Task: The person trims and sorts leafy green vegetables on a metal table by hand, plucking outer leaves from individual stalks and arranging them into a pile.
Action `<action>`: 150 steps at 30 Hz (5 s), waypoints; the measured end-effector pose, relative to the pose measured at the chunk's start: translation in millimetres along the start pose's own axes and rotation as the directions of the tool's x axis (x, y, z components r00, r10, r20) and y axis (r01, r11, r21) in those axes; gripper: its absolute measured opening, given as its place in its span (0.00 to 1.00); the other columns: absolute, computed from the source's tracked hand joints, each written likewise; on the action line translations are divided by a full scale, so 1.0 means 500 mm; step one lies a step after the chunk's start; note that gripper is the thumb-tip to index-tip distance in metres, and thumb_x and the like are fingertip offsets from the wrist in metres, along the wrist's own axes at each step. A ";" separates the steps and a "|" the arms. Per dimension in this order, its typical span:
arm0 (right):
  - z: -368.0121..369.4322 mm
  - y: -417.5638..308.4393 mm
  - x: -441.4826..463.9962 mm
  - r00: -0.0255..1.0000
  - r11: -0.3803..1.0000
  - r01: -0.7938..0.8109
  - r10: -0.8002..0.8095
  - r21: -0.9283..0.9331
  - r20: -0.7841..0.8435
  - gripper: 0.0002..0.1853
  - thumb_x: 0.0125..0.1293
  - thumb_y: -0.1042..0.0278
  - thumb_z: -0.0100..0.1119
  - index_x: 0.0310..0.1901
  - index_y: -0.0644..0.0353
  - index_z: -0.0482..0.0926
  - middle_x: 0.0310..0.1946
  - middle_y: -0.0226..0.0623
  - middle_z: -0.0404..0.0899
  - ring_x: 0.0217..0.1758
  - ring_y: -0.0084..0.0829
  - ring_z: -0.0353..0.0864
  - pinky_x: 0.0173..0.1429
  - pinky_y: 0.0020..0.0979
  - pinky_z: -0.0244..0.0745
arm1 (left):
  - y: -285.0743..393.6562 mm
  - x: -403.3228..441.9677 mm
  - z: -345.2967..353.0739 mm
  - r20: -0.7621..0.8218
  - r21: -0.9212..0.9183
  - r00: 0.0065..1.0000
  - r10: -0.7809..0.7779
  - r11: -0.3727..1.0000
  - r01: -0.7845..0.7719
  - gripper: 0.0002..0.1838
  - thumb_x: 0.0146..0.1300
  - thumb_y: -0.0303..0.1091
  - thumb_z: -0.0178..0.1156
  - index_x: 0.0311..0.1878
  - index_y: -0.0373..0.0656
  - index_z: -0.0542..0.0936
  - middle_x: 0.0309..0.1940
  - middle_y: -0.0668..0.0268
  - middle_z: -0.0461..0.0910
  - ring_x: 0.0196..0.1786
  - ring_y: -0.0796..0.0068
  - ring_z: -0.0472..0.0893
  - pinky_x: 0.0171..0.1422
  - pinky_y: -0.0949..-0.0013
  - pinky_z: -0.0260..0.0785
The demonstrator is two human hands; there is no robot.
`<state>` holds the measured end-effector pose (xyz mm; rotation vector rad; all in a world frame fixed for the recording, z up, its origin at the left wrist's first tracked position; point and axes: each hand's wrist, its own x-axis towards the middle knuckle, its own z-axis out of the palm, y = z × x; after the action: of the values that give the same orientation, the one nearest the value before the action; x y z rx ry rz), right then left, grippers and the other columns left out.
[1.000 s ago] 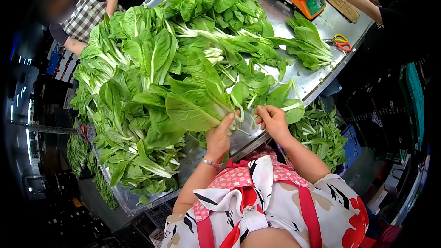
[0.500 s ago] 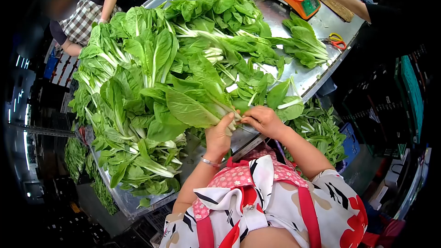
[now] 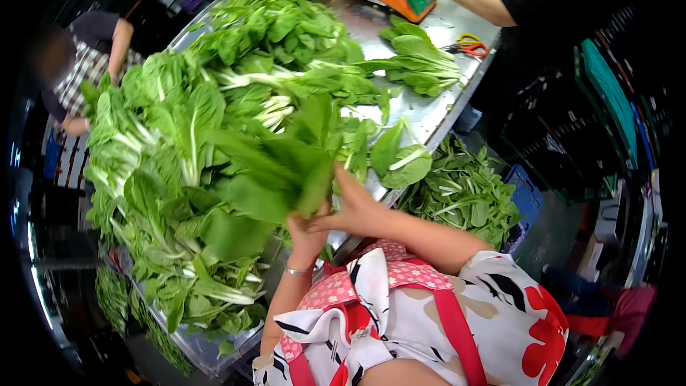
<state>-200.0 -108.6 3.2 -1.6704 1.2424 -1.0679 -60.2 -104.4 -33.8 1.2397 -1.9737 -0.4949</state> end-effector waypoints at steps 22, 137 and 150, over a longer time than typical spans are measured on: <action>-0.540 0.243 0.258 0.846 0.721 -0.001 -0.369 -0.693 -0.385 0.31 0.41 0.73 0.68 0.51 0.60 0.67 0.43 0.43 0.72 0.48 0.38 0.73 0.50 0.35 0.66 | 0.082 0.014 0.061 0.154 -0.084 0.945 -0.287 0.950 0.302 0.19 0.51 0.25 0.60 0.47 0.32 0.71 0.38 0.54 0.76 0.43 0.62 0.78 0.47 0.66 0.69; -0.188 0.192 0.179 0.968 0.907 -0.252 0.233 -0.338 -0.096 0.31 0.53 0.52 0.62 0.51 0.67 0.68 0.46 0.47 0.74 0.48 0.35 0.74 0.52 0.32 0.66 | 0.037 0.156 0.008 0.374 -0.664 0.621 -0.689 0.269 0.698 0.45 0.54 0.39 0.60 0.66 0.34 0.43 0.63 0.48 0.51 0.66 0.59 0.54 0.66 0.66 0.49; -0.125 0.160 0.073 0.922 0.696 -0.369 0.355 -0.616 -0.152 0.26 0.47 0.42 0.60 0.20 0.64 0.77 0.17 0.45 0.76 0.21 0.40 0.76 0.30 0.36 0.72 | 0.011 0.092 0.075 0.458 -0.679 0.708 -0.538 0.302 0.669 0.38 0.58 0.41 0.57 0.66 0.41 0.48 0.62 0.51 0.54 0.62 0.63 0.60 0.61 0.63 0.58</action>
<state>-277.5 -167.9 -43.2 -1.7634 2.0102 -0.4221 -103.8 -145.1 -36.7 1.2566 -0.9548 -1.7278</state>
